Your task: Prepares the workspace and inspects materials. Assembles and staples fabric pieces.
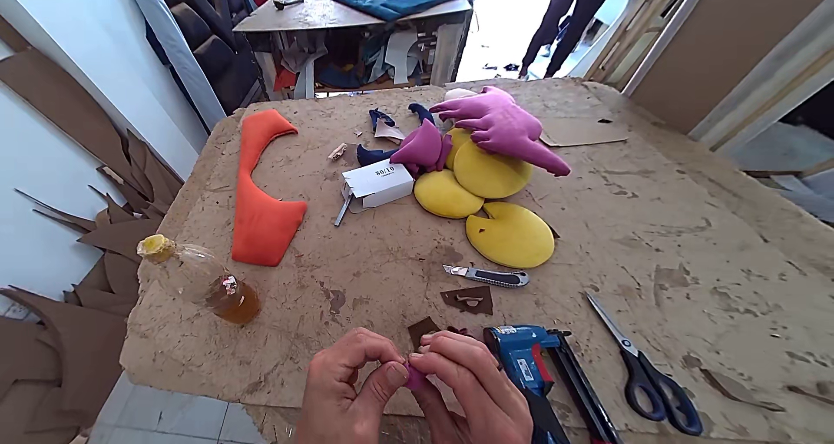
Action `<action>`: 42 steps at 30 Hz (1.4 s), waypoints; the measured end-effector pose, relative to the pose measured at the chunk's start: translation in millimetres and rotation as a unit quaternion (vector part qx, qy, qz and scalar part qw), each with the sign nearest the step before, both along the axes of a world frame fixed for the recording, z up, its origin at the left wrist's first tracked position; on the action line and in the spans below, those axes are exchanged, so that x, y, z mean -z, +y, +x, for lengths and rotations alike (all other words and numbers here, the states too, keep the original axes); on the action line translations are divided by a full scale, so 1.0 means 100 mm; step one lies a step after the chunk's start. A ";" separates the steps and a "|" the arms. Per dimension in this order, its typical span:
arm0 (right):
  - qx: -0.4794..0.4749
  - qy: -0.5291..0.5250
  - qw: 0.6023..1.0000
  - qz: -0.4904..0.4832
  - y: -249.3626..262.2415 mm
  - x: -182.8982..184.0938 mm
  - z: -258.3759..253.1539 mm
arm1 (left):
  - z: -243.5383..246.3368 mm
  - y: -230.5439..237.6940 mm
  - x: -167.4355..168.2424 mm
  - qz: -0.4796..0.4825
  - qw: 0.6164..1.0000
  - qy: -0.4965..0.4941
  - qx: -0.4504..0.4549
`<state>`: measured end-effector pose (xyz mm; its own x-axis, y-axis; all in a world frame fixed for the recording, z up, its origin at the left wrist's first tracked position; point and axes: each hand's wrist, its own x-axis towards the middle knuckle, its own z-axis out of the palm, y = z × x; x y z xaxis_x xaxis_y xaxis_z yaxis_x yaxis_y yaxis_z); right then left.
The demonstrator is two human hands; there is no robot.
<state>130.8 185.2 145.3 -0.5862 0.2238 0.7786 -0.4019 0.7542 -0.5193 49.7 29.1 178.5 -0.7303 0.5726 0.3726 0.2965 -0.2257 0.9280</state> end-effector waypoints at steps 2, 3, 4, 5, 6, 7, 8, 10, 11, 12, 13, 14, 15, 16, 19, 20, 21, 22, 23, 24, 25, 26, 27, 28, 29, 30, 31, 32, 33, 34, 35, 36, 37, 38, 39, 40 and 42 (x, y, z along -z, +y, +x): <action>-0.024 -0.023 0.999 -0.020 0.00 0.01 -0.01 | -0.05 0.00 0.04 -0.015 1.000 0.005 0.005; -0.038 -0.040 0.998 -0.034 0.01 0.02 -0.02 | -0.08 0.00 0.06 -0.024 1.000 0.000 0.011; -0.055 -0.056 0.995 -0.055 0.01 0.04 -0.03 | -0.11 0.00 0.08 -0.031 0.999 -0.011 0.016; -0.076 -0.068 0.992 -0.079 0.02 0.10 -0.06 | -0.13 0.00 0.12 -0.040 0.999 -0.024 0.019; -0.102 -0.075 0.986 -0.111 0.02 0.17 -0.09 | -0.17 -0.01 0.16 -0.052 0.998 -0.042 0.020; -0.131 -0.077 0.977 -0.150 0.00 0.27 -0.14 | -0.21 -0.03 0.20 -0.069 0.996 -0.060 0.018; -0.149 -0.081 0.969 -0.182 -0.02 0.37 -0.18 | -0.25 -0.05 0.25 -0.084 0.993 -0.081 0.009; -0.136 -0.093 0.968 -0.190 -0.08 0.57 -0.28 | -0.30 -0.06 0.37 -0.106 0.988 -0.108 -0.034; -0.112 -0.102 0.973 -0.175 -0.11 0.67 -0.34 | -0.32 -0.06 0.43 -0.124 0.984 -0.110 -0.060; -0.088 -0.112 0.977 -0.157 -0.14 0.74 -0.38 | -0.34 -0.06 0.48 -0.152 0.979 -0.104 -0.084; -0.068 -0.120 0.980 -0.146 -0.16 0.82 -0.42 | -0.36 -0.05 0.54 -0.182 0.974 -0.094 -0.100; -0.055 -0.130 0.979 -0.146 -0.18 0.89 -0.44 | -0.39 -0.05 0.60 -0.211 0.968 -0.082 -0.106; -0.053 -0.135 0.977 -0.158 -0.19 0.98 -0.46 | -0.41 -0.03 0.67 -0.235 0.964 -0.070 -0.104; -0.055 -0.141 0.972 -0.179 -0.19 1.07 -0.45 | -0.42 -0.01 0.75 -0.255 0.960 -0.058 -0.099; -0.061 -0.155 0.952 -0.255 -0.21 1.36 -0.38 | -0.29 0.14 1.06 -0.301 0.945 0.032 -0.122; -0.058 -0.158 0.945 -0.281 -0.22 1.45 -0.33 | -0.22 0.18 1.19 -0.311 0.938 0.072 -0.135; -0.054 -0.165 0.936 -0.305 -0.23 1.52 -0.26 | -0.15 0.21 1.32 -0.314 0.932 0.109 -0.143; -0.048 -0.176 0.928 -0.325 -0.23 1.58 -0.19 | -0.09 0.23 1.44 -0.311 0.928 0.142 -0.147; -0.038 -0.192 0.922 -0.335 -0.22 1.62 -0.11 | -0.03 0.24 1.56 -0.306 0.923 0.179 -0.148; -0.022 -0.214 0.920 -0.327 -0.20 1.65 -0.04 | 0.03 0.26 1.66 -0.302 0.918 0.214 -0.146; -0.004 -0.244 0.922 -0.299 -0.18 1.66 0.04 | 0.09 0.26 1.75 -0.299 0.910 0.249 -0.141; 0.013 -0.273 0.929 -0.250 -0.15 1.64 0.12 | 0.13 0.26 1.83 -0.301 0.901 0.280 -0.135; 0.030 -0.301 0.935 -0.184 -0.10 1.56 0.19 | 0.15 0.26 1.89 -0.308 0.892 0.305 -0.127; 0.052 -0.322 0.938 -0.115 -0.03 1.44 0.26 | 0.17 0.25 1.94 -0.317 0.884 0.322 -0.120; 0.085 -0.332 0.937 -0.064 0.05 1.28 0.36 | 0.18 0.24 1.97 -0.322 0.879 0.331 -0.118; 0.129 -0.334 0.933 -0.029 0.17 1.13 0.47 | 0.18 0.23 1.99 -0.324 0.878 0.332 -0.118; 0.179 -0.339 0.923 -0.002 0.32 0.99 0.59 | 0.18 0.23 1.99 -0.323 0.880 0.326 -0.122; 0.225 -0.359 0.906 0.012 0.47 0.88 0.72 | 0.19 0.23 1.99 -0.323 0.883 0.314 -0.129; 0.261 -0.388 0.884 0.015 0.63 0.83 0.85 | 0.19 0.23 1.98 -0.324 0.887 0.301 -0.135; 0.288 -0.421 0.860 0.011 0.76 0.83 0.96 | 0.19 0.23 1.97 -0.323 0.891 0.288 -0.139; 0.310 -0.449 0.838 0.007 0.85 0.88 1.05 | 0.18 0.23 1.97 -0.322 0.894 0.278 -0.139; 0.327 -0.472 0.818 0.009 0.89 0.95 1.11 | 0.17 0.23 1.96 -0.319 0.897 0.272 -0.138; 0.339 -0.492 0.802 0.004 0.90 1.01 1.15 | 0.16 0.23 1.96 -0.315 0.900 0.269 -0.134; 0.348 -0.506 0.789 -0.001 0.90 1.06 1.15 | 0.15 0.23 1.96 -0.314 0.902 0.268 -0.129; 0.357 -0.511 0.782 -0.007 0.90 1.10 1.14 | 0.14 0.22 1.96 -0.312 0.904 0.266 -0.122; 0.364 -0.515 0.776 -0.018 0.91 1.12 1.12 | 0.13 0.22 1.97 -0.309 0.906 0.265 -0.114; 0.378 -0.534 0.755 -0.036 0.97 1.11 1.08 | 0.09 0.21 1.97 -0.306 0.907 0.271 -0.100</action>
